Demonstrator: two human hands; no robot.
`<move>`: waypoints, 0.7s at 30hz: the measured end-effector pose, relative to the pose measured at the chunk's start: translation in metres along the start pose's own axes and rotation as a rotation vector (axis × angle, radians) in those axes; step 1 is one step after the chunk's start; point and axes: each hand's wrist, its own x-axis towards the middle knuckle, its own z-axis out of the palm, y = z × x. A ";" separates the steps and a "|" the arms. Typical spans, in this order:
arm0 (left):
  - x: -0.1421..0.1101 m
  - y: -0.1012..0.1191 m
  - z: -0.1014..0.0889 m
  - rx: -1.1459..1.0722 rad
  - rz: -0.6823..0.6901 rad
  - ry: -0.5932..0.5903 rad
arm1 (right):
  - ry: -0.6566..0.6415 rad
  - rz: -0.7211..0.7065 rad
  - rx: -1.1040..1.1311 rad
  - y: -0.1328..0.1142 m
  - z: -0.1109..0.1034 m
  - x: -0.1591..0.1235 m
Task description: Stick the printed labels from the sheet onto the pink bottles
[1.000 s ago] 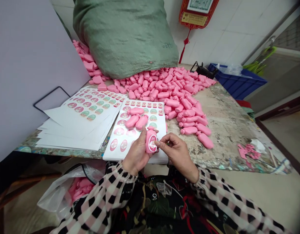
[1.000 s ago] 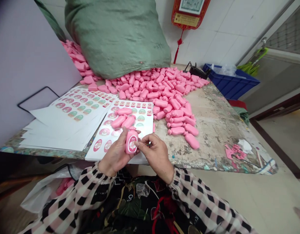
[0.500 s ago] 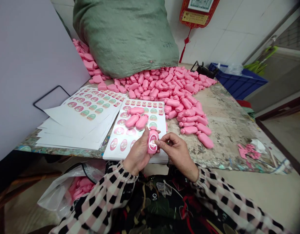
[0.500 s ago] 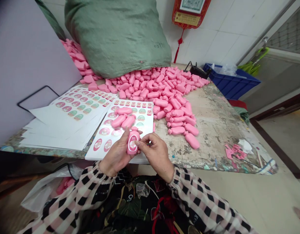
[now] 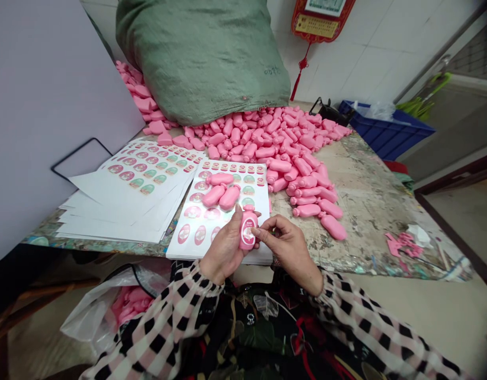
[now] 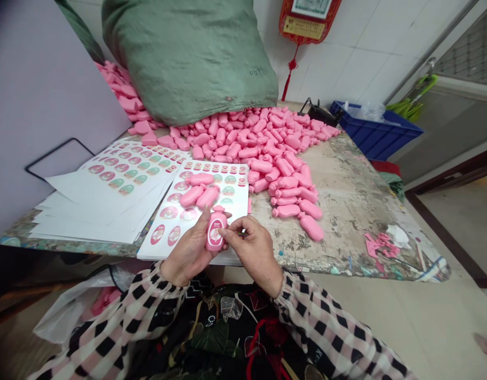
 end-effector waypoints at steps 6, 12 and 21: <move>-0.001 -0.003 0.000 0.128 0.075 -0.015 | 0.002 0.051 0.023 -0.001 0.000 -0.001; -0.003 0.000 0.001 0.552 0.336 0.075 | 0.052 0.074 -0.096 0.001 -0.002 -0.003; 0.001 0.005 -0.011 0.971 0.532 0.329 | 0.095 0.013 -0.225 -0.001 -0.003 -0.006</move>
